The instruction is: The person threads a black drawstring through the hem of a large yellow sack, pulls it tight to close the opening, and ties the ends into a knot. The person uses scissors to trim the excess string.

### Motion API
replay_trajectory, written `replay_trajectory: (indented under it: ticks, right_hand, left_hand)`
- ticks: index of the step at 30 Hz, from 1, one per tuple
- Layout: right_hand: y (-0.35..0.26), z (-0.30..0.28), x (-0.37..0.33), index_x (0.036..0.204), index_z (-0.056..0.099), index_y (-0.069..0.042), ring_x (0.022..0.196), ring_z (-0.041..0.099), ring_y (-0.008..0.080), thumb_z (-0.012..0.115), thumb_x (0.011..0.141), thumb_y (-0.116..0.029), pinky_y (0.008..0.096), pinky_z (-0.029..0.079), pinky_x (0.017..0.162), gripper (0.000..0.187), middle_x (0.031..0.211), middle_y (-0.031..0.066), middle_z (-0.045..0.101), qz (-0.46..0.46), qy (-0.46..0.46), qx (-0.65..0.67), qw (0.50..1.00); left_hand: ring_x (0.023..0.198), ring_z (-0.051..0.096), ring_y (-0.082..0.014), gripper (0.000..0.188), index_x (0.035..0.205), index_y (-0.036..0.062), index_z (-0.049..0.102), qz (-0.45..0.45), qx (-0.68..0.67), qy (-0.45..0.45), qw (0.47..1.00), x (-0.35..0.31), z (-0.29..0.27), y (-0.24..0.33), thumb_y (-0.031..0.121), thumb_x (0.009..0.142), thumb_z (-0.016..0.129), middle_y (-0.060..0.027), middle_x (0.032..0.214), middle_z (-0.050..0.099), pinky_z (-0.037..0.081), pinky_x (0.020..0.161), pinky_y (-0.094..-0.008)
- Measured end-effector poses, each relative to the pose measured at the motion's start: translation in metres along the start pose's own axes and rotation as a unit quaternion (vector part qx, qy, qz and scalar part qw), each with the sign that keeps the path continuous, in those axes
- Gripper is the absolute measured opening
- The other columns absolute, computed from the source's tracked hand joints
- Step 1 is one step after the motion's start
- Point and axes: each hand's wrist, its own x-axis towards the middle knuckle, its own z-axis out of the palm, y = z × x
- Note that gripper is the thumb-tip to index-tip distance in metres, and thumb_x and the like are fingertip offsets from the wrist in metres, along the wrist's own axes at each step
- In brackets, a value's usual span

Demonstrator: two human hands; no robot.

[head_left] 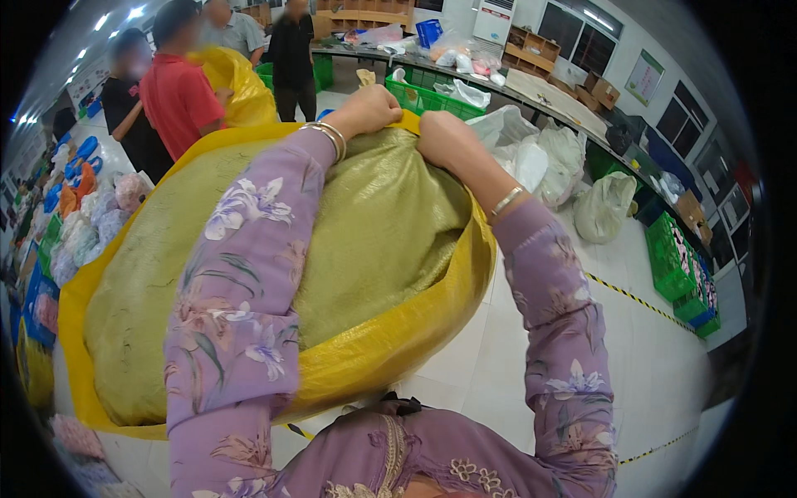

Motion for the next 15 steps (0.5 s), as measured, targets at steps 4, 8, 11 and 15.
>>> replay_trajectory:
  ticks: [4,8,11,15]
  right_hand:
    - [-0.011,0.023,0.012,0.094,0.064,0.002,0.091,0.066,0.0351,0.055,0.081,-0.012,0.0405,0.053,0.077,0.021,0.096,0.0216,0.067,0.029,0.061,0.046,0.997]
    - [-0.016,0.042,0.029,0.102,0.056,0.005,0.095,0.065,0.0354,0.056,0.084,-0.014,0.0386,0.053,0.08,0.026,0.097,0.0232,0.066,0.1,0.114,0.09,0.984]
    - [-0.014,0.026,0.033,0.095,0.062,0.004,0.094,0.065,0.0342,0.055,0.084,-0.015,0.038,0.052,0.08,0.023,0.097,0.0215,0.067,0.059,0.074,0.08,0.992]
    - [0.016,-0.037,0.054,0.085,0.068,0.002,0.088,0.066,0.0337,0.055,0.082,-0.023,0.0399,0.052,0.079,0.028,0.099,0.0213,0.066,-0.029,0.13,0.163,0.978]
  left_hand:
    - [0.061,0.062,-0.0266,0.023,0.084,0.0033,0.071,-0.007,0.021,0.004,1.0,-0.004,0.001,-0.002,0.025,0.078,0.063,-0.0184,0.073,0.065,0.049,0.063,-0.0357]
    - [0.063,0.062,-0.0281,0.025,0.085,0.0019,0.069,0.05,0.032,0.008,0.998,-0.008,0.004,0.006,0.025,0.08,0.062,-0.0212,0.073,0.063,0.048,0.065,-0.0361]
    - [0.062,0.061,-0.028,0.026,0.086,0.0004,0.068,0.033,0.018,-0.023,0.999,-0.004,0.003,-0.002,0.025,0.08,0.062,-0.0209,0.072,0.063,0.048,0.065,-0.0364]
    - [0.059,0.059,-0.0245,0.028,0.086,-0.002,0.067,0.0,0.004,-0.042,0.999,-0.017,-0.013,0.007,0.025,0.08,0.062,-0.0197,0.07,0.063,0.048,0.064,-0.0358]
